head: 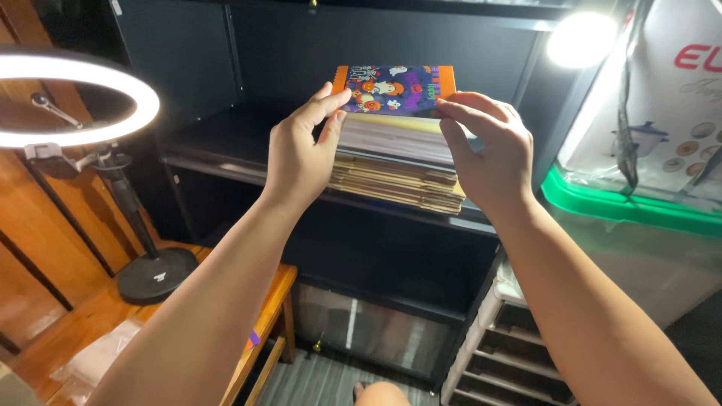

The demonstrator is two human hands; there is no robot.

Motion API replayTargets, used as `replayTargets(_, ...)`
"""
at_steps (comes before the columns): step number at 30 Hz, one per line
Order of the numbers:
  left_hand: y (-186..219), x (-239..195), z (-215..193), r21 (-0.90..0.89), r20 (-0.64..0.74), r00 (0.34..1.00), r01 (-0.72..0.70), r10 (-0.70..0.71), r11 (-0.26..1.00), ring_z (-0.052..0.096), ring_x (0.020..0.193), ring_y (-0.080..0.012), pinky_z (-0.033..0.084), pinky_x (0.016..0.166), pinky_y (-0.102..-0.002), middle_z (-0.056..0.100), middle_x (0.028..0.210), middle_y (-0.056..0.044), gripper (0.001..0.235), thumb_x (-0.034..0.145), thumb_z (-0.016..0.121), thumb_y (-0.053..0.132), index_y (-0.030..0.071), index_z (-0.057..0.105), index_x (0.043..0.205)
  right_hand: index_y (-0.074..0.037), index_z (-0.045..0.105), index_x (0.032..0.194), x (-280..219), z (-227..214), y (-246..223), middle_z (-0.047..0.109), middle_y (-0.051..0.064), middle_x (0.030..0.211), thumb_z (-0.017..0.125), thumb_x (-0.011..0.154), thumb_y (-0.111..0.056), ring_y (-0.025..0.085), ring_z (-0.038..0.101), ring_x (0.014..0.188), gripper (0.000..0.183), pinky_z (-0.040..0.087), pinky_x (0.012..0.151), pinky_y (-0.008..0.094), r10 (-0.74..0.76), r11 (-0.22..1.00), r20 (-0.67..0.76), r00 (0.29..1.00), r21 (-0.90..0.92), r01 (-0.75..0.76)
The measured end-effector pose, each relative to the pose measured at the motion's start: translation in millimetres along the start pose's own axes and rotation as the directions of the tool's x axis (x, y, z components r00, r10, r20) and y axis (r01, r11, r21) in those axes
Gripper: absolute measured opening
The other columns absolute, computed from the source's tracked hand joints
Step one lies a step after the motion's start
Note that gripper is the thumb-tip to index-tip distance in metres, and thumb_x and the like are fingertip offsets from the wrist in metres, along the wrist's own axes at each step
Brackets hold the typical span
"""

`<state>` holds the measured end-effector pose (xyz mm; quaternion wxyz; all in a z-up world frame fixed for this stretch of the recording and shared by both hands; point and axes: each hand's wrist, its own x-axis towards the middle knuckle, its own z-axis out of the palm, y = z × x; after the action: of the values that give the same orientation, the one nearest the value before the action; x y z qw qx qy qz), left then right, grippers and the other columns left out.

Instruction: The person sits on the floor and organizes stationery items. They pick up plastic sleeves and small colorful packages from a wooden bench, then place them onto a stack on a black shelf. The person repeats this process for several items, stacking them neatly.

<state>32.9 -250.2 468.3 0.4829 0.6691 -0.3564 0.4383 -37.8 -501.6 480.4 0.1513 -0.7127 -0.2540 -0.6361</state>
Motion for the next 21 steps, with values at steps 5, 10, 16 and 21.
replayTargets(5,-24.8,34.4,32.1,0.011,0.045,0.997,0.061,-0.061,0.998,0.061,0.127,-0.0367,0.052,0.106,-0.049,0.066,0.137,-0.016,0.026,0.104,0.063,0.016,0.024,0.074,0.125,-0.012,0.082,0.113,12.5,11.7,28.0,0.076,0.015,0.113,0.077,0.096,-0.006,0.042,0.071,0.103,0.019,0.055,0.091,0.05,0.066,0.998,-0.023,0.998,0.016,-0.066)
replayTargets(10,-59.3,60.0,64.8,0.003,0.06,0.991,0.119,-0.119,0.993,0.06,0.128,-0.0364,0.05,0.109,-0.05,0.065,0.138,-0.012,0.027,0.103,0.062,0.015,0.026,0.076,0.123,-0.014,0.082,0.111,15.0,31.0,61.3,0.077,0.012,0.11,0.079,0.094,-0.009,0.041,0.072,0.101,0.017,0.056,0.088,0.05,0.086,0.996,-0.033,0.996,-0.031,-0.087)
replayTargets(16,-82.0,76.4,86.7,0.002,0.146,0.972,0.185,-0.183,0.983,0.057,0.133,-0.0382,0.049,0.112,-0.051,0.061,0.144,-0.017,0.03,0.106,0.057,0.015,0.024,0.074,0.129,-0.025,0.082,0.109,10.7,54.7,96.5,0.077,0.002,0.11,0.079,0.094,-0.019,0.032,0.073,0.099,0.016,0.058,0.084,0.045,0.263,0.962,0.029,0.964,-0.089,-0.259)
replayTargets(21,-98.5,76.9,106.0,0.116,0.156,0.94,0.287,-0.303,0.951,0.059,0.134,-0.0299,0.046,0.114,-0.047,0.063,0.144,-0.006,0.029,0.107,0.056,0.023,0.034,0.074,0.127,-0.038,0.08,0.107,8.6,65.0,112.6,0.075,-0.012,0.113,0.079,0.093,-0.032,0.022,0.072,0.107,0.015,0.057,0.09,0.042,0.453,0.884,0.142,0.88,-0.203,-0.422)
